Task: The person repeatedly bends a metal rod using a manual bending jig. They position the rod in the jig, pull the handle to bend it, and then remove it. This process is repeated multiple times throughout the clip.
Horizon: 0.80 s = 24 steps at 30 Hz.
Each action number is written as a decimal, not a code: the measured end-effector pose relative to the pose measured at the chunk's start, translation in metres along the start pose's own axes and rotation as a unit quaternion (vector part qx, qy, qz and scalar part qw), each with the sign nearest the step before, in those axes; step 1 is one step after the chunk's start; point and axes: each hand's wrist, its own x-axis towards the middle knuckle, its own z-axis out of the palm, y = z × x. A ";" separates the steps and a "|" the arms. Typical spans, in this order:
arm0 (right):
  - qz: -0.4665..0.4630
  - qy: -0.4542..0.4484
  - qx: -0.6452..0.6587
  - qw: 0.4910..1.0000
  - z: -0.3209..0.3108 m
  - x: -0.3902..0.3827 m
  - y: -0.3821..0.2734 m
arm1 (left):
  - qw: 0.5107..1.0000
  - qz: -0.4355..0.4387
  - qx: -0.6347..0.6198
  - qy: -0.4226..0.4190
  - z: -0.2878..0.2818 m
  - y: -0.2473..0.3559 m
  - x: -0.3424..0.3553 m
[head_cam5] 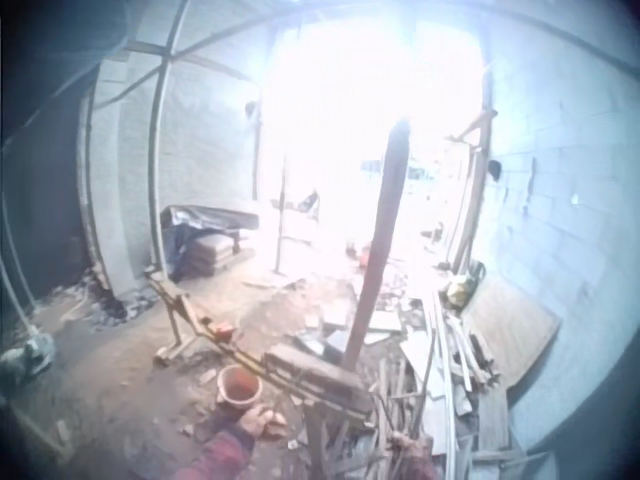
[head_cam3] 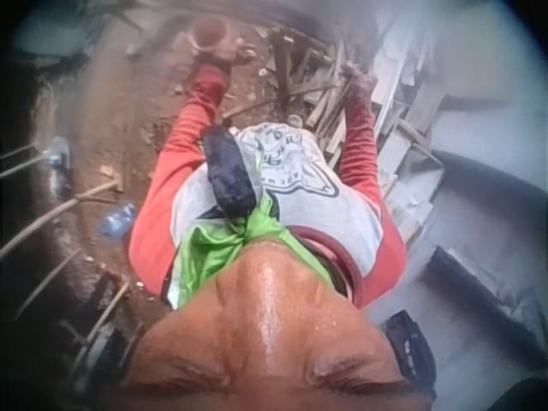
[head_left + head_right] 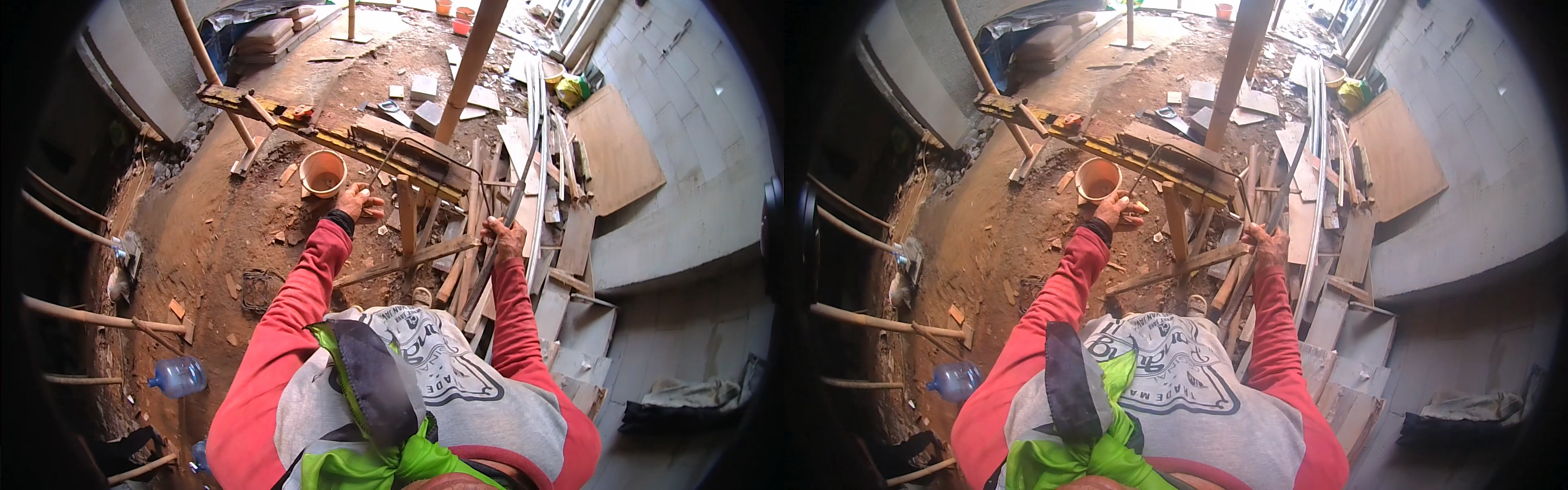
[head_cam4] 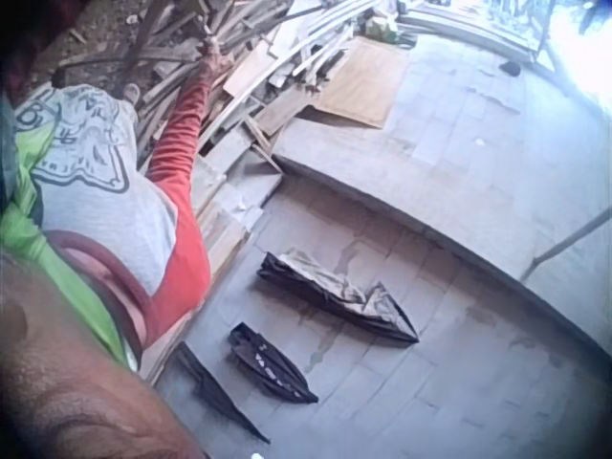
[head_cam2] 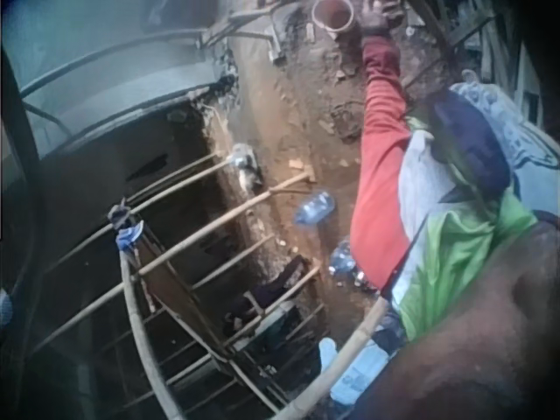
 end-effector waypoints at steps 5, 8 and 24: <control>0.022 0.030 -0.002 0.999 -0.014 0.001 0.023 | 0.999 -0.008 -0.010 0.037 0.000 -0.019 0.024; 0.018 0.038 -0.007 0.999 -0.021 0.011 0.030 | 0.999 -0.017 -0.021 0.022 -0.002 -0.025 0.033; 0.038 0.002 -0.045 0.998 0.008 0.109 0.038 | 0.993 -0.029 0.002 0.119 0.008 -0.012 0.094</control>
